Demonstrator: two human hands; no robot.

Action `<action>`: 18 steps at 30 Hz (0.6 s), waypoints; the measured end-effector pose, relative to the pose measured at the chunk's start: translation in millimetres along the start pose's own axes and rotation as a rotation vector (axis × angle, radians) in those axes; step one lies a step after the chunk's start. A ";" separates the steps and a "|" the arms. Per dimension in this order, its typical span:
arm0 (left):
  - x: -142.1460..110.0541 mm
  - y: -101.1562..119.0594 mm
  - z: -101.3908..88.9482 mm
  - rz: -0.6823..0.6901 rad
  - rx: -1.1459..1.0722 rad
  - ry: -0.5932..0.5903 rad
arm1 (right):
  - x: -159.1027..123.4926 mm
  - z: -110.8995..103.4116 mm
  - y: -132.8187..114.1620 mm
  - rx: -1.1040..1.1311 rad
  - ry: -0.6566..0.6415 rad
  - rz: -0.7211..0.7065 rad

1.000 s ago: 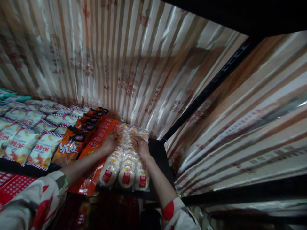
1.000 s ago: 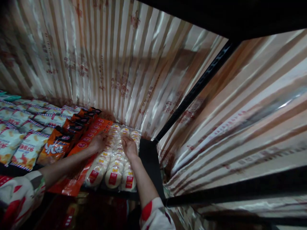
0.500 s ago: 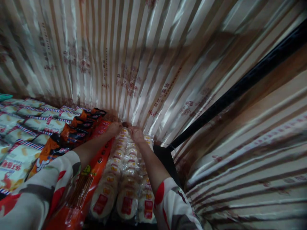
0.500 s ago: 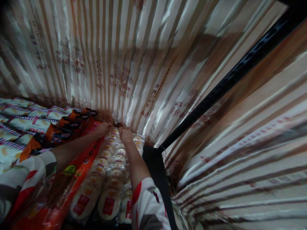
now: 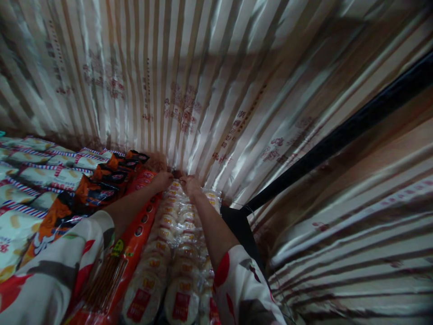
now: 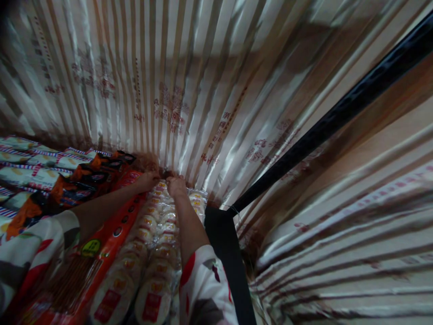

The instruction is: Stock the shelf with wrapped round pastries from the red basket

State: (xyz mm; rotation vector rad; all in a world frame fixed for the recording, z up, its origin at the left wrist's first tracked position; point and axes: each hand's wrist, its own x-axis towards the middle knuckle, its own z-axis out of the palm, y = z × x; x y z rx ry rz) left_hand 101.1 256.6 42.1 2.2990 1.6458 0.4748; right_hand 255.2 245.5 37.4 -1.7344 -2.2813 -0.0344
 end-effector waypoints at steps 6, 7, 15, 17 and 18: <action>-1.3 4.1 -8.4 -0.050 -0.071 0.020 | -2.5 -2.2 -2.1 0.132 0.059 0.079; -1.5 4.5 -9.6 -0.056 -0.081 0.024 | -3.2 -3.1 -3.0 0.140 0.062 0.091; -3.6 7.4 -11.9 -0.118 -0.118 0.071 | -9.7 -13.0 -12.4 0.102 0.080 0.181; -3.5 6.8 -10.6 -0.126 -0.116 0.066 | -11.0 -14.7 -14.0 0.090 0.064 0.195; -3.3 6.0 -9.6 -0.129 -0.113 0.061 | -11.6 -15.1 -14.5 0.090 0.056 0.195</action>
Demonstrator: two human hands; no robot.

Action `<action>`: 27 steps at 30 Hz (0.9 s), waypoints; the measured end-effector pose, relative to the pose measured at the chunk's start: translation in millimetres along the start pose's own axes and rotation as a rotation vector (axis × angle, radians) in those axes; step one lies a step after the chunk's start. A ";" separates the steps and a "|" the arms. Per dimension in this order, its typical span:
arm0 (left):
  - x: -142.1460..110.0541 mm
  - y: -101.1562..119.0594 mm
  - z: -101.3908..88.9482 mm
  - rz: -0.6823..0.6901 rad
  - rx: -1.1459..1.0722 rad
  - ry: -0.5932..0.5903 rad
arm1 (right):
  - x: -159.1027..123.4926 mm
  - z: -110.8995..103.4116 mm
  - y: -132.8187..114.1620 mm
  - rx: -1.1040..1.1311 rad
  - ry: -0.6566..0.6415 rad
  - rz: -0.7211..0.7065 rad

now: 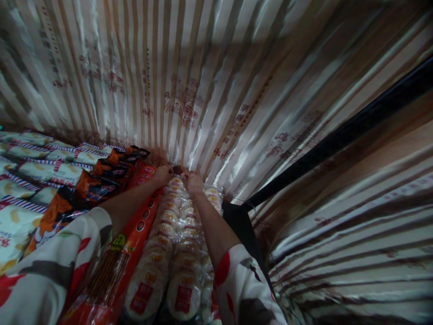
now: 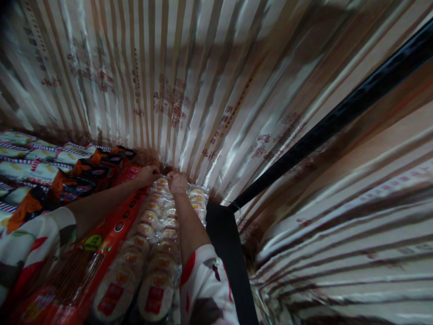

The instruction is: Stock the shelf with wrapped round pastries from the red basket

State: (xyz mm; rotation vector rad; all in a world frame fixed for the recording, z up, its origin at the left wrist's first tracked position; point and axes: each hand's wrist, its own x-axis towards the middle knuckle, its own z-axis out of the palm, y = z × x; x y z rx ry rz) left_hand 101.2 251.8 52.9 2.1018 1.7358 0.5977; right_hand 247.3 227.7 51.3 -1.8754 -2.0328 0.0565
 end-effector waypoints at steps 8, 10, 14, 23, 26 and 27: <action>-2.9 -7.2 4.4 -0.087 -0.004 0.048 | -4.0 2.4 0.7 0.019 0.026 0.015; -6.4 -6.0 4.0 -0.116 0.021 0.018 | -4.0 2.9 0.8 0.026 0.025 0.016; -11.4 -2.5 2.8 -0.076 0.080 -0.064 | -3.6 3.3 0.7 0.039 0.024 0.013; -16.3 4.6 -6.1 -0.037 0.125 -0.155 | -3.7 7.2 2.7 0.005 0.030 -0.007; -17.2 5.0 -7.4 -0.041 0.082 -0.211 | -3.7 8.1 3.3 0.004 0.037 -0.011; -17.5 4.8 -7.4 -0.043 0.066 -0.219 | -3.6 8.1 3.4 0.006 0.037 -0.008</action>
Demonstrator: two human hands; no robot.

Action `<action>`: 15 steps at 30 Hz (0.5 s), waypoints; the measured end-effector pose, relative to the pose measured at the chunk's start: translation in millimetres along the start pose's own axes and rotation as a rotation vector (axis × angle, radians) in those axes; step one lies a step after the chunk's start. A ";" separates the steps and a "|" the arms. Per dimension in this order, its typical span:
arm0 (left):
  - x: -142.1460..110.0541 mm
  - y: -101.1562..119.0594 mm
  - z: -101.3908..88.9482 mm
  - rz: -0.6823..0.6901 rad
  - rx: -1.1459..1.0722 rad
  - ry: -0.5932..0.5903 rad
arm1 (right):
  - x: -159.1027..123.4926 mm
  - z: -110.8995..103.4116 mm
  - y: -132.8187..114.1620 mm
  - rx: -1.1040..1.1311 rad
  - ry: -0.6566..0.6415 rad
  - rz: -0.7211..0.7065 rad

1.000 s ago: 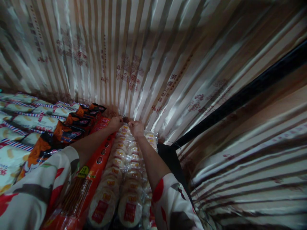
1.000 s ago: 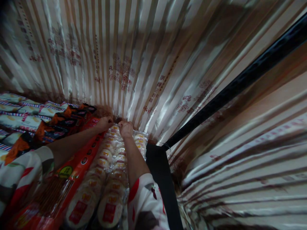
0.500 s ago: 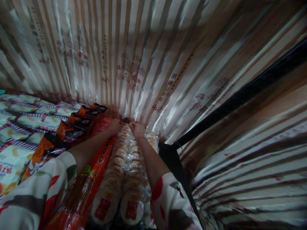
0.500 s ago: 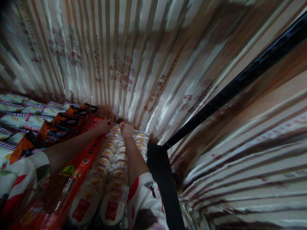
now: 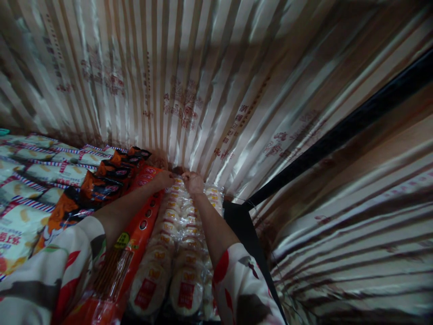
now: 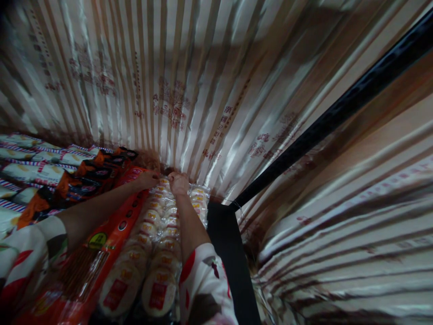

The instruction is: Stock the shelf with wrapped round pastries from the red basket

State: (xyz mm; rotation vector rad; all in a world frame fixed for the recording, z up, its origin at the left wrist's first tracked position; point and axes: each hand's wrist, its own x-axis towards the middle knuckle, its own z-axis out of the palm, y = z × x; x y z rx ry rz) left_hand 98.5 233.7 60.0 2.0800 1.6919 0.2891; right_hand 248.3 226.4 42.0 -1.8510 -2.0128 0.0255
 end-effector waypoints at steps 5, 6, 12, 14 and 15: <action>-1.2 -2.2 2.5 0.034 -0.070 0.003 | 0.2 -1.4 -1.1 0.022 -0.018 0.036; -1.3 -2.6 3.2 0.045 -0.077 0.010 | 0.1 -1.8 -1.4 0.024 -0.020 0.036; -2.6 -3.5 5.3 0.053 -0.055 0.066 | 0.1 -1.9 -1.5 0.003 -0.021 0.028; -4.1 -2.4 5.2 0.043 -0.060 0.071 | 0.5 -1.0 -0.7 0.015 -0.032 0.021; -5.0 -1.6 5.0 0.035 -0.063 0.074 | 0.6 -0.4 -0.1 0.027 -0.033 0.014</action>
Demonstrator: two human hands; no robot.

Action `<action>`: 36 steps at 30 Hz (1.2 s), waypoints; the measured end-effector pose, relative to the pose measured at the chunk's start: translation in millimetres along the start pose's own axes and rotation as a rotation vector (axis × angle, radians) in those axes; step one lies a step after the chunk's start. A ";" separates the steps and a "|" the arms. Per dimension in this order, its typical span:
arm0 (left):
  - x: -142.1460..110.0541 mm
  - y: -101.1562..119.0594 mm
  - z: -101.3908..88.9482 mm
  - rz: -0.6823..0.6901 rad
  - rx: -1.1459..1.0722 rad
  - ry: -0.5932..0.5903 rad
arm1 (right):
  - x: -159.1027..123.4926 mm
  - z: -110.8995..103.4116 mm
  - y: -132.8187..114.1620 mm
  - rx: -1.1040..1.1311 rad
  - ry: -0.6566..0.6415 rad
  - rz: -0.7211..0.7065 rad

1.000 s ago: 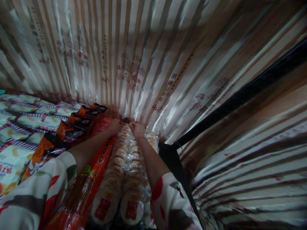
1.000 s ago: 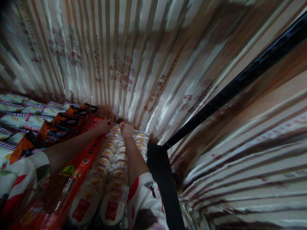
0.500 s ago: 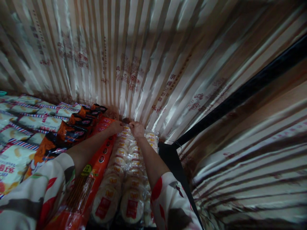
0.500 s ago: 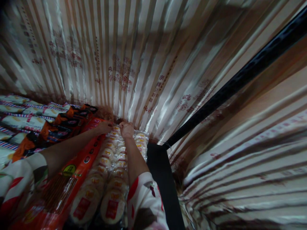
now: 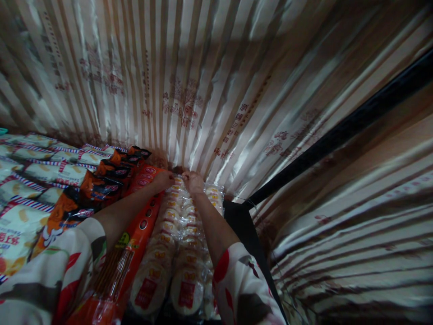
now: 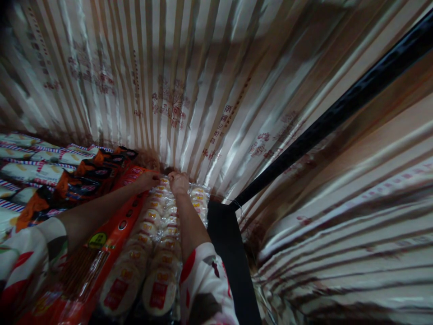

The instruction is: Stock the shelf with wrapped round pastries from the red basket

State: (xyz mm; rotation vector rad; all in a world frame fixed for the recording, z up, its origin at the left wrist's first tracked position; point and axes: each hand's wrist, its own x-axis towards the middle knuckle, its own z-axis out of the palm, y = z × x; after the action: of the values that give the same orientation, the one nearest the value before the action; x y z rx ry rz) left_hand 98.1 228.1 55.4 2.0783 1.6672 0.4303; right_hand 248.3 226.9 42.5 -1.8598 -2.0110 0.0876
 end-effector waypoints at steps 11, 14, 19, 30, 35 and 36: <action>-2.0 1.0 3.8 -0.008 0.000 0.025 | -13.3 -5.1 11.9 0.036 0.015 -0.158; -0.4 -1.8 8.0 -0.002 -0.023 0.053 | -19.7 -10.2 14.0 0.022 -0.007 -0.149; -0.8 -2.3 10.4 -0.015 -0.021 0.075 | -23.2 -14.5 15.5 0.033 -0.011 -0.165; -10.2 2.9 1.1 -0.006 -0.053 0.113 | -25.3 -12.5 8.1 0.117 -0.077 0.061; -8.2 1.4 3.1 -0.022 -0.072 0.119 | -22.8 -10.6 5.7 0.106 -0.087 0.104; -7.6 1.1 3.5 -0.017 -0.076 0.120 | -22.8 -10.3 5.4 0.101 -0.086 0.115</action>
State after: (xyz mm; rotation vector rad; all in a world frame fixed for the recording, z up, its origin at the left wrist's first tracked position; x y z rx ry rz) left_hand 99.1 220.0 53.2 2.0174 1.7063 0.6138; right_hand 257.6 203.0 44.7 -1.9357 -1.9161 0.3000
